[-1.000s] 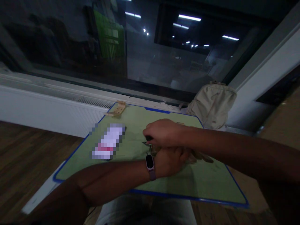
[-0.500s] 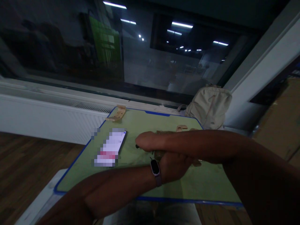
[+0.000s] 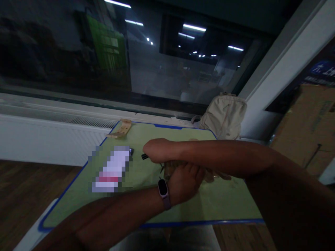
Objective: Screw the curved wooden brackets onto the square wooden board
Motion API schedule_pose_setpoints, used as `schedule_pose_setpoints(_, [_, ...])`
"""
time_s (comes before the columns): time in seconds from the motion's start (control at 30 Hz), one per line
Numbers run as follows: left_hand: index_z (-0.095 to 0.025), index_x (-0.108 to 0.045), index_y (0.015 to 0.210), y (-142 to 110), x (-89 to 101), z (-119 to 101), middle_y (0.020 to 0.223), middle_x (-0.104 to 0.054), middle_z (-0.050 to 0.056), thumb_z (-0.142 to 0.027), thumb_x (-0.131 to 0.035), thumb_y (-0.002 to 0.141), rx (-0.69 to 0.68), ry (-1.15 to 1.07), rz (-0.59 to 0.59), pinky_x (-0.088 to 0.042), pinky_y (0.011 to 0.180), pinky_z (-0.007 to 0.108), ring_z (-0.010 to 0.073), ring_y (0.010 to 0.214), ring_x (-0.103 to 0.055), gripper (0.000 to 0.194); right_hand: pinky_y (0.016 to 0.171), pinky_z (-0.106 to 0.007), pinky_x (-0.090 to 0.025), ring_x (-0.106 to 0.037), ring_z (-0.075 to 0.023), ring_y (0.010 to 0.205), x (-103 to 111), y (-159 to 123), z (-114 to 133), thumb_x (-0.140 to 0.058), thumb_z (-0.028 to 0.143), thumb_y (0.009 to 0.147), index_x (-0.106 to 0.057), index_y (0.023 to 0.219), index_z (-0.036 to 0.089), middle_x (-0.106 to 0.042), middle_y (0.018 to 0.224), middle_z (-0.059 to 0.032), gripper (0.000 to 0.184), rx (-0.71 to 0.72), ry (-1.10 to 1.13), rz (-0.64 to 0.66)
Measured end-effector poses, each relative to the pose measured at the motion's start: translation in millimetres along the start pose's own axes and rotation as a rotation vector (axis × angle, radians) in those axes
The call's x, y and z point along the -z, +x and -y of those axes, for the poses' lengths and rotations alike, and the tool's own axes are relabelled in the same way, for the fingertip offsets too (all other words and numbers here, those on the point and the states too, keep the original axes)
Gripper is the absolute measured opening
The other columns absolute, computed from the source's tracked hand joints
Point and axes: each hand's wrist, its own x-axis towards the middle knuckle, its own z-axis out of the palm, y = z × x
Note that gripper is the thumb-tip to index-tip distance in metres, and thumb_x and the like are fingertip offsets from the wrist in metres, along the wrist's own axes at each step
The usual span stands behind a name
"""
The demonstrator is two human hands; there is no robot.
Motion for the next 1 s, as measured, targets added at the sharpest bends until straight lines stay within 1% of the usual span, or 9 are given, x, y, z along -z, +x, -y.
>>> schedule_pose_setpoints(0.07, [-0.006,-0.059,0.121,1.2,-0.2,1.3,0.116,-0.069,0.018,-0.012,-0.053,0.097,-0.003,-0.001,-0.001,-0.054,0.094,0.042,0.0282,0.115,-0.064,0.026,0.069,-0.031,-0.052,-0.073,-0.0282,0.097,22.0,-23.4,-11.6,-0.056,0.008,0.085,-0.076,0.098,0.010,-0.078,0.103,-0.0188,0.024,0.025,-0.025,-0.141])
schedule_pose_setpoints(0.17, [-0.006,-0.062,0.113,1.3,2.7,1.8,0.116,-0.069,0.019,-0.007,-0.054,0.094,0.014,0.000,-0.025,-0.057,0.089,0.040,0.0286,0.111,-0.066,0.020,0.077,-0.031,-0.049,-0.071,-0.0253,0.099,45.2,-66.5,-35.2,-0.052,0.012,0.090,-0.072,0.104,0.013,-0.076,0.107,-0.0159,0.025,-0.070,-0.031,-0.373])
schedule_pose_setpoints(0.27, [-0.007,-0.062,0.114,0.4,9.1,2.0,0.115,-0.070,0.018,-0.003,-0.054,0.092,0.023,0.000,-0.049,-0.060,0.081,0.038,0.0288,0.108,-0.068,0.024,0.075,-0.031,-0.045,-0.069,-0.0241,0.094,42.7,-104.5,-64.2,-0.051,0.014,0.091,-0.069,0.110,0.016,-0.076,0.108,-0.0129,0.026,-0.244,-0.017,-0.492])
schedule_pose_setpoints(0.33, [-0.006,-0.063,0.114,0.1,13.0,2.9,0.114,-0.071,0.018,-0.001,-0.054,0.090,0.013,0.000,-0.065,-0.060,0.081,0.039,0.0292,0.105,-0.069,0.026,0.074,-0.031,-0.043,-0.068,-0.0235,0.089,26.8,-122.6,-86.9,-0.054,0.016,0.090,-0.068,0.108,0.016,-0.076,0.103,-0.0122,0.022,-0.341,0.028,-0.521])
schedule_pose_setpoints(0.43, [-0.005,-0.065,0.108,0.3,16.1,6.3,0.106,-0.073,0.017,0.003,-0.049,0.089,-0.012,0.020,-0.118,-0.062,0.077,0.040,0.0300,0.099,-0.072,0.026,0.075,-0.029,-0.042,-0.066,-0.0215,0.088,-9.5,-141.0,-126.2,-0.055,0.016,0.091,-0.067,0.102,0.015,-0.075,0.098,-0.0113,0.017,-0.410,0.180,-0.579])
schedule_pose_setpoints(0.5, [-0.007,-0.066,0.102,0.2,17.0,9.6,0.102,-0.074,0.017,0.005,-0.043,0.089,-0.007,0.055,-0.162,-0.063,0.075,0.041,0.0298,0.094,-0.073,0.028,0.072,-0.029,-0.042,-0.064,-0.0204,0.081,-36.0,-149.9,-153.3,-0.053,0.020,0.092,-0.067,0.097,0.015,-0.073,0.091,-0.0104,0.015,-0.470,0.292,-0.661])
schedule_pose_setpoints(0.63, [-0.006,-0.065,0.107,-1.4,19.4,17.1,0.102,-0.076,0.016,0.007,-0.037,0.086,-0.052,0.130,-0.215,-0.064,0.071,0.042,0.0304,0.092,-0.074,0.037,0.067,-0.029,-0.040,-0.060,-0.0189,0.071,-83.3,-162.1,-194.4,-0.053,0.024,0.089,-0.064,0.088,0.016,-0.068,0.077,-0.0059,0.014,-0.510,0.478,-0.801])
schedule_pose_setpoints(0.8, [-0.007,-0.065,0.113,-2.8,24.3,22.5,0.108,-0.076,0.014,0.007,-0.035,0.086,-0.039,0.139,-0.156,-0.064,0.078,0.039,0.0270,0.098,-0.074,0.042,0.066,-0.029,-0.041,-0.059,-0.0183,0.068,-123.0,-165.9,-207.3,-0.054,0.025,0.087,-0.062,0.086,0.018,-0.066,0.075,-0.0037,0.011,-0.490,0.562,-0.891])
schedule_pose_setpoints(1.0, [-0.010,-0.066,0.114,1.6,32.3,16.3,0.113,-0.076,0.010,0.000,-0.034,0.095,-0.019,0.089,-0.080,-0.063,0.083,0.033,0.0221,0.100,-0.074,0.038,0.074,-0.031,-0.049,-0.065,-0.0199,0.080,-142.4,-165.3,-198.2,-0.056,0.017,0.087,-0.061,0.089,0.019,-0.069,0.086,-0.0064,0.006,-0.404,0.515,-1.069])
